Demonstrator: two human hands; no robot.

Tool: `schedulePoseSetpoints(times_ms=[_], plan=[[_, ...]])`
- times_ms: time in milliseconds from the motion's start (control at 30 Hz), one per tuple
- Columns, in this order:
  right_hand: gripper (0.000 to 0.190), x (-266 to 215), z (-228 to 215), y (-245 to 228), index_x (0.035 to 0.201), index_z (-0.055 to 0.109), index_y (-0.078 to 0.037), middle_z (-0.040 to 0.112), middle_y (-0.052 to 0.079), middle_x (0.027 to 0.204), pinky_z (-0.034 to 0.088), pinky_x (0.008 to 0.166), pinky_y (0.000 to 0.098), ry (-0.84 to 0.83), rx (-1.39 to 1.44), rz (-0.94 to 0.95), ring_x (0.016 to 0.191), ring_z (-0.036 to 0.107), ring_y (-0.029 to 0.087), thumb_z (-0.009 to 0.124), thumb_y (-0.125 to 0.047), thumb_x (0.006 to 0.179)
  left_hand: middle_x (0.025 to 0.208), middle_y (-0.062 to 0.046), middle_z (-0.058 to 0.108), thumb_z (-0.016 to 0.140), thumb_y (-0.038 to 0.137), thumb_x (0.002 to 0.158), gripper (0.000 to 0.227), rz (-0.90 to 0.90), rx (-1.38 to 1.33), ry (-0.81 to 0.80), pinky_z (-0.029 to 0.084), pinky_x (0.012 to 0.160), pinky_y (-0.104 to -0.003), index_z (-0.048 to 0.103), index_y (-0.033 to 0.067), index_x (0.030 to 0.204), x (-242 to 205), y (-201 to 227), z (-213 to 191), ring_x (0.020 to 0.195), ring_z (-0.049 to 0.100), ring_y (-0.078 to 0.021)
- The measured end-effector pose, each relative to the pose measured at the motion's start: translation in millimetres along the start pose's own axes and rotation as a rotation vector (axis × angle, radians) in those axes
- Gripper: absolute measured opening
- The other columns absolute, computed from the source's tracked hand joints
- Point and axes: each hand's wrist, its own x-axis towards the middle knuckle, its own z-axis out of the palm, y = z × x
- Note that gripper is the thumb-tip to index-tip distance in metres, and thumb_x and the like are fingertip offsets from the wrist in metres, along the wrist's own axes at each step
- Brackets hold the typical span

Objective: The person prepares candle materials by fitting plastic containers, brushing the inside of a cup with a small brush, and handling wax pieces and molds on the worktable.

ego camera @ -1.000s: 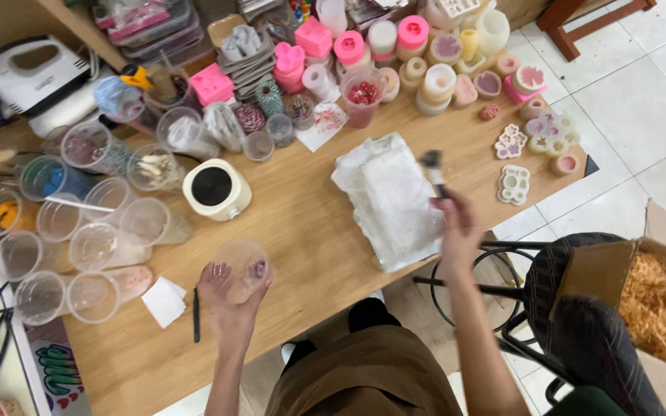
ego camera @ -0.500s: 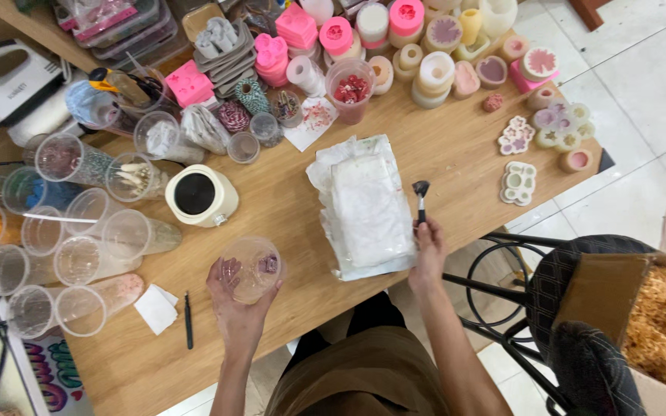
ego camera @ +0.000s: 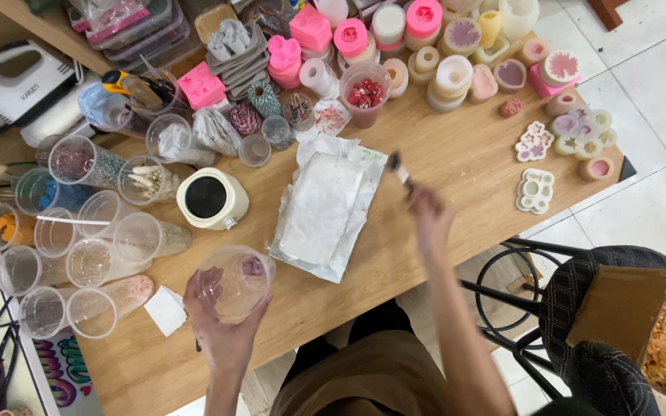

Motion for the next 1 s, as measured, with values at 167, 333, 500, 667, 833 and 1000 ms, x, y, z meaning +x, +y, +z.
schedulePoseSetpoints(times_ms=[167,333,500,667,833,1000], plan=[[0.021,162,37,12,0.099,0.079,0.001,0.074,0.005,0.073,0.045,0.052,0.0254,-0.219,-0.58,0.023,0.058,0.058,0.008,0.068,-0.016,0.092,0.139,-0.023,0.051,0.094,0.013,0.056,0.114,-0.02,-0.081,-0.067,0.046,0.11,-0.044,0.029,-0.0027,0.149,-11,39,25,0.129,0.054,-0.0335],[0.019,208,77,65,0.085,0.083,-0.005,0.075,0.018,0.074,0.055,0.067,0.0366,-0.224,-0.864,-0.269,0.065,0.071,0.025,0.081,-0.024,0.082,0.14,-0.021,0.055,0.095,0.017,0.06,0.107,0.03,-0.076,-0.145,0.051,0.106,-0.042,0.035,0.0004,0.147,-12,72,49,0.128,0.06,-0.0316],[0.015,199,-8,44,0.086,0.082,-0.009,0.073,0.018,0.077,0.057,0.07,0.043,-0.022,-0.997,-0.044,0.07,0.073,0.031,0.077,-0.022,0.082,0.141,-0.024,0.053,0.095,0.015,0.062,0.111,0.122,-0.248,-0.244,0.048,0.11,-0.046,0.03,-0.0024,0.15,-15,86,76,0.131,0.057,-0.0362],[0.015,154,-56,-17,0.091,0.081,-0.008,0.076,0.018,0.079,0.057,0.075,0.0418,-0.089,-1.007,-0.134,0.074,0.074,0.031,0.074,-0.02,0.091,0.139,-0.022,0.057,0.095,0.024,0.07,0.107,0.063,-0.312,-0.432,0.052,0.107,-0.045,0.029,-0.0016,0.149,-19,96,102,0.128,0.063,-0.0343],[0.015,188,-8,-36,0.1,0.079,-0.004,0.072,0.021,0.089,0.054,0.074,0.0482,-0.094,-0.943,-0.577,0.081,0.069,0.039,0.073,-0.013,0.09,0.138,-0.021,0.058,0.095,0.028,0.071,0.104,0.043,-0.31,-0.482,0.054,0.106,-0.045,0.03,0.0008,0.149,-21,95,117,0.126,0.065,-0.0342],[0.018,188,14,13,0.089,0.076,-0.005,0.07,0.021,0.085,0.051,0.071,0.0528,-0.104,-1.284,-0.672,0.079,0.067,0.041,0.068,-0.013,0.103,0.136,-0.02,0.054,0.095,0.026,0.069,0.101,0.017,-0.259,-0.537,0.053,0.105,-0.045,0.035,0.0016,0.146,-29,88,138,0.126,0.062,-0.0339]])
